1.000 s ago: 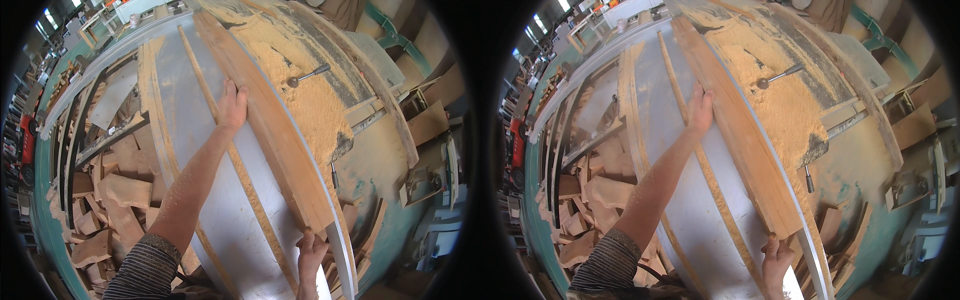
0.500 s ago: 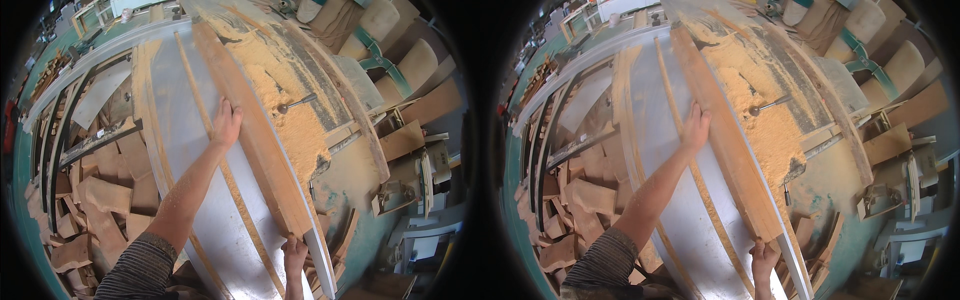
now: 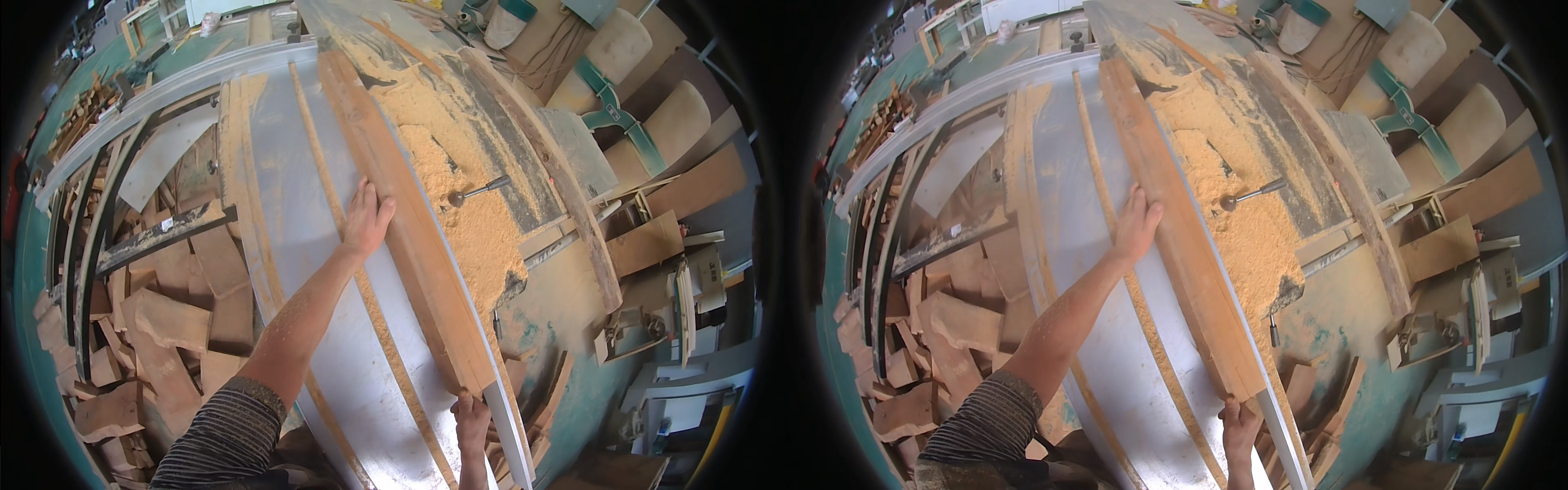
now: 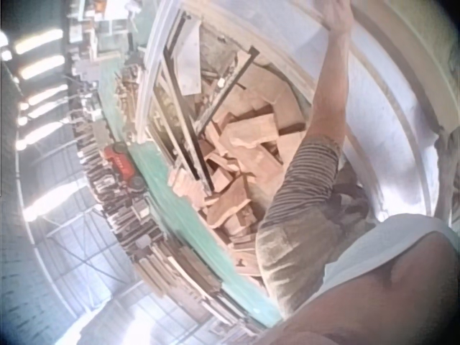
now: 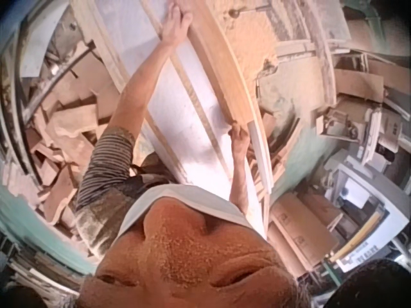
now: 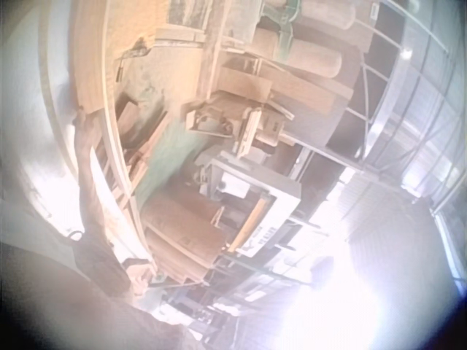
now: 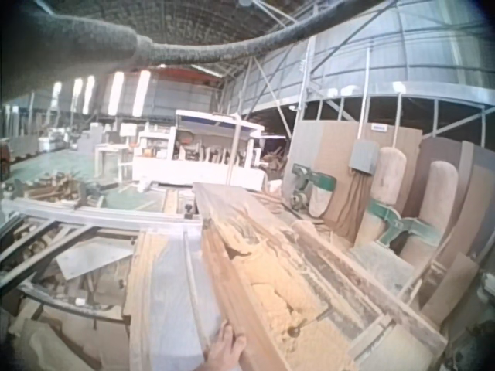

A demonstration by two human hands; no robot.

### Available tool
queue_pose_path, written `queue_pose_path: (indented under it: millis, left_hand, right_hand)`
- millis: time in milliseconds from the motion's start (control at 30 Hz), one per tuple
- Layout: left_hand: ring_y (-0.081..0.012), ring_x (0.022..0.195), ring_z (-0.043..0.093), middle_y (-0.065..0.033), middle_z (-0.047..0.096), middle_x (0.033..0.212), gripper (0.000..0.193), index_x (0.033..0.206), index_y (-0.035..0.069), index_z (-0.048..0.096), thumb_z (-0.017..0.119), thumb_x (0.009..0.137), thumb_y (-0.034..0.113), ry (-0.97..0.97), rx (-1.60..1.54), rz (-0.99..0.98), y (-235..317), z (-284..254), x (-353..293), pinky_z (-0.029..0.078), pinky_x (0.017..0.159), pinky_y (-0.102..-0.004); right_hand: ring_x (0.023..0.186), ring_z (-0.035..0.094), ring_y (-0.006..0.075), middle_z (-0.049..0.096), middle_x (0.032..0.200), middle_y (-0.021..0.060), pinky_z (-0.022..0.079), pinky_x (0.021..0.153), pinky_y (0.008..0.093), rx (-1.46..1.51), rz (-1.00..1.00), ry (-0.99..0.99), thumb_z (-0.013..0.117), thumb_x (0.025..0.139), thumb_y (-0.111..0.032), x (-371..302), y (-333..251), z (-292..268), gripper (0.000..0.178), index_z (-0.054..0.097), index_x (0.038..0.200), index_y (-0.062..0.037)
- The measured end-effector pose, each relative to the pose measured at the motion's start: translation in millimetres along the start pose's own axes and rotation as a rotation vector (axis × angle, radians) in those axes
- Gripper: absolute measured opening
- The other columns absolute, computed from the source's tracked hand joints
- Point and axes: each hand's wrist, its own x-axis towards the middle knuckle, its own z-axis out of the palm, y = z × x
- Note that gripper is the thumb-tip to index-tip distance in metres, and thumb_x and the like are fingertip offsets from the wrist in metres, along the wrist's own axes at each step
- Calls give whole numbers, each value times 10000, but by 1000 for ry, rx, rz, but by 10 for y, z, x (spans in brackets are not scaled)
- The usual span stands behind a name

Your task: The person uses a table saw to cut a long wooden plank into smaller pieces. After cutting, the person walks through a large pile of wood scraps on the floor, picks up several pieces, and places them on the table saw.

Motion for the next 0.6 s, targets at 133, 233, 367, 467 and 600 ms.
queue_pose_path:
  millis: [133, 233, 367, 467, 600]
  left_hand:
    - [-524, 1326, 368, -345, 302, 1521, 687, 1403, -74, 368, 427, 1005, 483, -45, -1, -1, -14, 0, 22, 309, 1123, -536]
    - [-528, 1303, 387, -353, 317, 1506, 667, 1396, -72, 369, 427, 1007, 466, -58, -27, 0, -66, 23, 32, 317, 1112, -543]
    - [-531, 1274, 411, -361, 344, 1481, 639, 1374, -76, 377, 429, 1006, 444, -35, -15, 53, -83, 14, 50, 329, 1098, -547]
    - [-530, 1255, 426, -360, 364, 1462, 610, 1336, -77, 396, 429, 1005, 433, 25, 8, 93, -117, 37, 71, 342, 1081, -547]
    - [-529, 1234, 437, -362, 386, 1432, 571, 1297, -74, 414, 431, 1005, 417, 19, -8, 120, -29, 7, 97, 357, 1057, -550]
  right_hand:
    - [500, 406, 98, 477, 556, 22, 328, 474, 289, 96, 47, 6, 535, 1034, -263, 9, 24, 3, 436, 582, 712, 28]
    - [501, 415, 113, 489, 552, 29, 344, 479, 306, 119, -6, 79, 543, 1036, -293, -55, -156, 94, 473, 573, 695, 34]
    - [511, 482, 131, 532, 535, 56, 378, 496, 312, 48, -4, 82, 559, 1029, -407, -38, -87, 112, 572, 596, 685, 48]
    - [523, 498, 128, 539, 547, 52, 387, 503, 302, 33, 4, 75, 572, 1024, -414, -29, -122, 99, 564, 608, 707, 52]
    - [548, 568, 154, 602, 582, 95, 442, 529, 321, 28, -16, 57, 555, 1039, -371, -36, -76, 76, 508, 647, 830, 83]
